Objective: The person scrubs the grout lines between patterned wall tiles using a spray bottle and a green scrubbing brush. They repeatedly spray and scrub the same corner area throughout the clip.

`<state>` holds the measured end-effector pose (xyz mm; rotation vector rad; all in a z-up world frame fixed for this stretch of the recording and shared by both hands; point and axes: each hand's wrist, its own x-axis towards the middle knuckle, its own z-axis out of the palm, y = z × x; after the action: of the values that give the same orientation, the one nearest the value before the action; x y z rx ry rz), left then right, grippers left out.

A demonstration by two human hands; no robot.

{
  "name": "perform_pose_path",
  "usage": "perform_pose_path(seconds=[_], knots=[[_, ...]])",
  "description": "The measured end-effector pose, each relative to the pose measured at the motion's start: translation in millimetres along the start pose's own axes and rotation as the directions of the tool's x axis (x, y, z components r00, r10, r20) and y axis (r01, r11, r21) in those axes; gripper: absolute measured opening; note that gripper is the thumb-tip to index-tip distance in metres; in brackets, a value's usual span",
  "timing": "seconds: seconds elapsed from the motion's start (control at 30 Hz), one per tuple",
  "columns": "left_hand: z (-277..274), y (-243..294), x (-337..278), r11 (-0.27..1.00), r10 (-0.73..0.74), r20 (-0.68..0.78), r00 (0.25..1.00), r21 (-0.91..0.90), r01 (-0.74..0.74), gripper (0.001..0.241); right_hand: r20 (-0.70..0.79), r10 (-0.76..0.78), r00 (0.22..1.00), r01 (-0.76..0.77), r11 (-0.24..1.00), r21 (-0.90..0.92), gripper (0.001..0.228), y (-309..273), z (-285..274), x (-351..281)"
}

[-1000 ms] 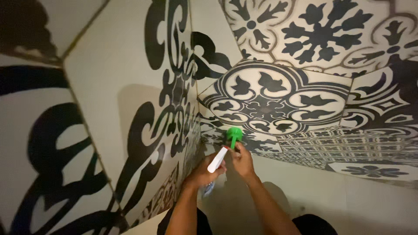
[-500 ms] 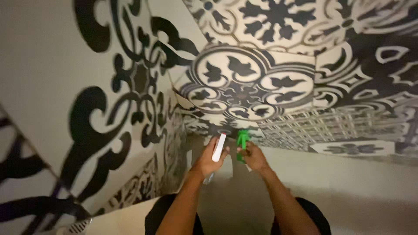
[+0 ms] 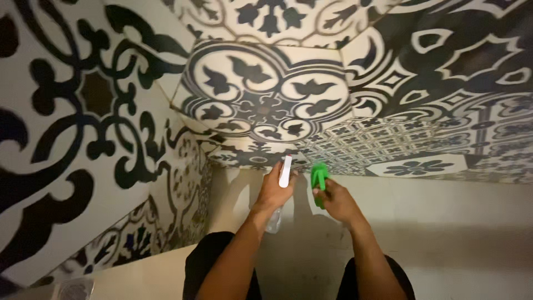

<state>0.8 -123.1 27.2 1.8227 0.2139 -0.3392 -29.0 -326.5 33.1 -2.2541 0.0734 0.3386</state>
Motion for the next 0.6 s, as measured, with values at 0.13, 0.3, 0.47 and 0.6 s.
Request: perform_pose_path(seconds=[0.13, 0.3, 0.47, 0.6], knots=[[6, 21, -7, 0.999, -0.027, 0.015, 1.000, -0.023, 0.028, 0.063, 0.057, 0.027, 0.998, -0.025, 0.999, -0.044, 0.022, 28, 1, 0], [20, 10, 6, 0.990, 0.124, -0.073, 0.990, -0.059, -0.129, 0.014, 0.072, 0.043, 0.996, -0.038, 0.997, -0.070, 0.024, 42, 5, 2], [25, 5, -4, 0.962, 0.151, -0.133, 0.980, -0.209, -0.177, 0.023, -0.021, 0.214, 0.977, -0.208, 0.966, 0.155, 0.039, 29, 35, 10], [20, 21, -17, 0.875, 0.017, -0.119, 0.993, -0.479, -0.072, 0.026, 0.050, 0.423, 0.905, -0.421, 0.870, 0.257, 0.060, -3, 50, -8]])
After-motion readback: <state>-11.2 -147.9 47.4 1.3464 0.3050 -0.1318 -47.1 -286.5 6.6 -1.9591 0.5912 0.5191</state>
